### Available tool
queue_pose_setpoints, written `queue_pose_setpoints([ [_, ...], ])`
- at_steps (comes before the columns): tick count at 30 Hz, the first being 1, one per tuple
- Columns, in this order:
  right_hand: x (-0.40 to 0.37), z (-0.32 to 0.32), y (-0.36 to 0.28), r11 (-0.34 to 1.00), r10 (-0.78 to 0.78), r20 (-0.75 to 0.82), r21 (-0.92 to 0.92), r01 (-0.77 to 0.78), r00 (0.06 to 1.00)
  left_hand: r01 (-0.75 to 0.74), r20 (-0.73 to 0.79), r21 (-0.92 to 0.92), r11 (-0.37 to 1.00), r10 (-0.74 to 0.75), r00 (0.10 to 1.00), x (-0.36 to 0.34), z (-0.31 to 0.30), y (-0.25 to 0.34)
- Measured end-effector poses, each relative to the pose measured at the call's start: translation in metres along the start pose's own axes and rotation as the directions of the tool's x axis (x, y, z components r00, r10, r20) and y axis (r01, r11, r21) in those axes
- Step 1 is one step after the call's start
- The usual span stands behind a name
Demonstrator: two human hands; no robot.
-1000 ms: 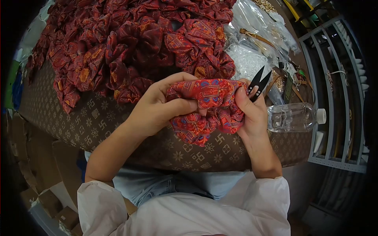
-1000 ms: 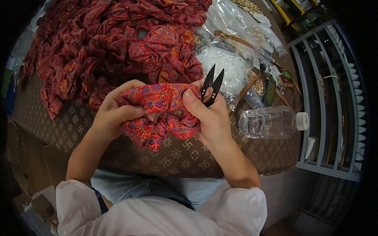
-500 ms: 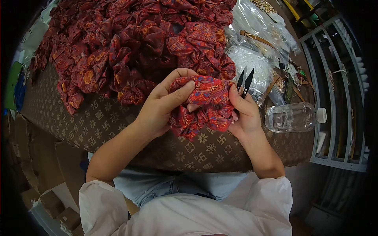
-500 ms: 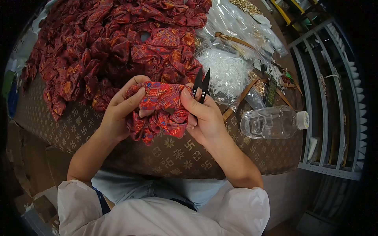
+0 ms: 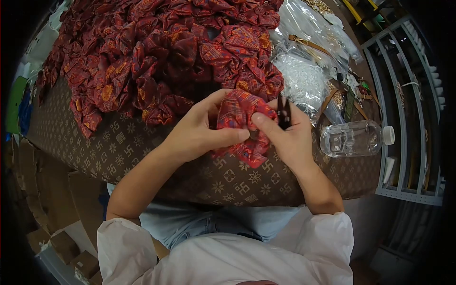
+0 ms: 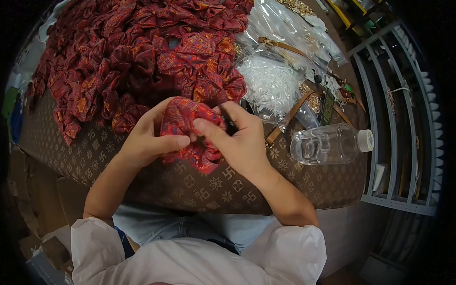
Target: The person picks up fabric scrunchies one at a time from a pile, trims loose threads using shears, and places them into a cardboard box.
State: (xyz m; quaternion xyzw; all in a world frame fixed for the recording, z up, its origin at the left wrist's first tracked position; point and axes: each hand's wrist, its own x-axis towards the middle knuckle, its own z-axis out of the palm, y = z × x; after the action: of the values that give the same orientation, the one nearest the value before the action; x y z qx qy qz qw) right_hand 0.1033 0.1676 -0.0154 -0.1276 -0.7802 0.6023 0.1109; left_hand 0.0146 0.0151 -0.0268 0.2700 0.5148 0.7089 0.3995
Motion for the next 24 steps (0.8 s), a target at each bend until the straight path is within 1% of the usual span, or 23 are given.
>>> queue_pose_setpoints([
  [1, 0.003, 0.0, 0.005, 0.986, -0.062, -0.067, 0.153, 0.072, 0.996, -0.055, 0.0, 0.089, 0.994, 0.056, 0.998, 0.0, 0.001, -0.001],
  [2, 0.005, -0.002, 0.009, 0.986, -0.064, -0.067, 0.152, 0.073, 0.996, -0.058, 0.0, 0.089, 0.994, 0.058, 0.998, 0.001, 0.002, -0.004],
  [4, 0.007, -0.009, 0.014, 0.966, -0.053, -0.122, 0.247, 0.082, 0.991, -0.079, -0.109, 0.011, 0.997, 0.079, 0.991, 0.004, 0.004, -0.009],
  [5, 0.007, -0.007, 0.013, 0.966, -0.066, -0.151, 0.236, 0.101, 0.986, -0.08, -0.108, 0.014, 0.997, 0.081, 0.991, 0.005, 0.001, -0.01],
  [7, 0.007, -0.008, 0.018, 0.961, -0.059, -0.147, 0.261, 0.096, 0.987, 0.021, -0.067, -0.042, 0.999, -0.024, 0.997, 0.006, -0.007, -0.01],
  [8, 0.007, -0.008, 0.019, 0.955, -0.051, -0.141, 0.282, 0.089, 0.989, 0.022, -0.067, -0.038, 0.999, -0.025, 0.997, 0.006, -0.007, -0.011],
  [10, 0.006, -0.006, 0.018, 0.956, -0.074, -0.136, 0.274, 0.109, 0.988, -0.01, -0.106, -0.172, 0.985, -0.009, 0.994, 0.005, -0.007, -0.013],
  [11, 0.005, -0.006, 0.017, 0.957, -0.094, -0.131, 0.263, 0.126, 0.987, -0.011, -0.107, -0.172, 0.985, -0.007, 0.994, 0.006, -0.006, -0.011],
  [12, 0.004, -0.006, 0.016, 0.957, -0.095, -0.13, 0.262, 0.127, 0.987, -0.013, -0.104, -0.241, 0.97, -0.013, 0.994, 0.006, -0.005, -0.01],
  [13, 0.003, -0.006, 0.015, 0.964, -0.1, -0.119, 0.232, 0.126, 0.988, -0.013, -0.101, -0.31, 0.951, -0.02, 0.995, 0.005, -0.004, -0.009],
  [14, 0.003, -0.005, 0.013, 0.971, -0.104, -0.107, 0.203, 0.124, 0.989, -0.012, -0.102, -0.31, 0.951, -0.021, 0.995, 0.005, -0.005, -0.009],
  [15, 0.002, -0.004, 0.012, 0.971, -0.102, -0.107, 0.205, 0.122, 0.989, -0.022, -0.096, -0.291, 0.956, -0.006, 0.995, 0.005, -0.006, -0.009],
  [17, 0.002, -0.002, 0.01, 0.954, -0.198, -0.176, 0.191, 0.231, 0.964, -0.026, -0.086, -0.272, 0.962, 0.003, 0.996, 0.004, -0.005, -0.008],
  [18, 0.004, -0.002, 0.009, 0.955, -0.193, -0.179, 0.19, 0.227, 0.965, -0.079, -0.125, -0.1, 0.992, 0.066, 0.99, 0.003, 0.0, -0.006],
  [19, 0.007, -0.003, 0.008, 0.953, -0.26, -0.153, 0.118, 0.279, 0.953, -0.126, -0.153, 0.072, 0.989, 0.136, 0.979, 0.003, 0.003, -0.005],
  [20, 0.007, -0.004, 0.006, 0.942, -0.324, -0.119, 0.046, 0.331, 0.938, -0.124, -0.151, 0.064, 0.99, 0.133, 0.98, 0.003, 0.004, -0.007],
  [21, 0.002, -0.005, 0.0, 0.981, -0.192, 0.051, 0.01, 0.192, 0.98, -0.138, -0.152, 0.075, 0.988, 0.148, 0.977, 0.003, 0.005, -0.01],
  [22, 0.001, -0.003, -0.001, 0.982, -0.189, 0.046, 0.01, 0.189, 0.981, -0.151, -0.151, 0.09, 0.984, 0.163, 0.975, 0.004, 0.004, -0.011],
  [23, 0.001, 0.0, -0.002, 0.986, -0.09, 0.028, 0.144, 0.085, 0.996, -0.148, -0.147, 0.092, 0.985, 0.16, 0.976, 0.005, 0.002, -0.014],
  [24, 0.002, 0.002, -0.002, 0.961, 0.01, 0.026, 0.276, -0.017, 1.0, -0.115, -0.168, -0.007, 0.993, 0.112, 0.979, 0.007, -0.001, -0.018],
])
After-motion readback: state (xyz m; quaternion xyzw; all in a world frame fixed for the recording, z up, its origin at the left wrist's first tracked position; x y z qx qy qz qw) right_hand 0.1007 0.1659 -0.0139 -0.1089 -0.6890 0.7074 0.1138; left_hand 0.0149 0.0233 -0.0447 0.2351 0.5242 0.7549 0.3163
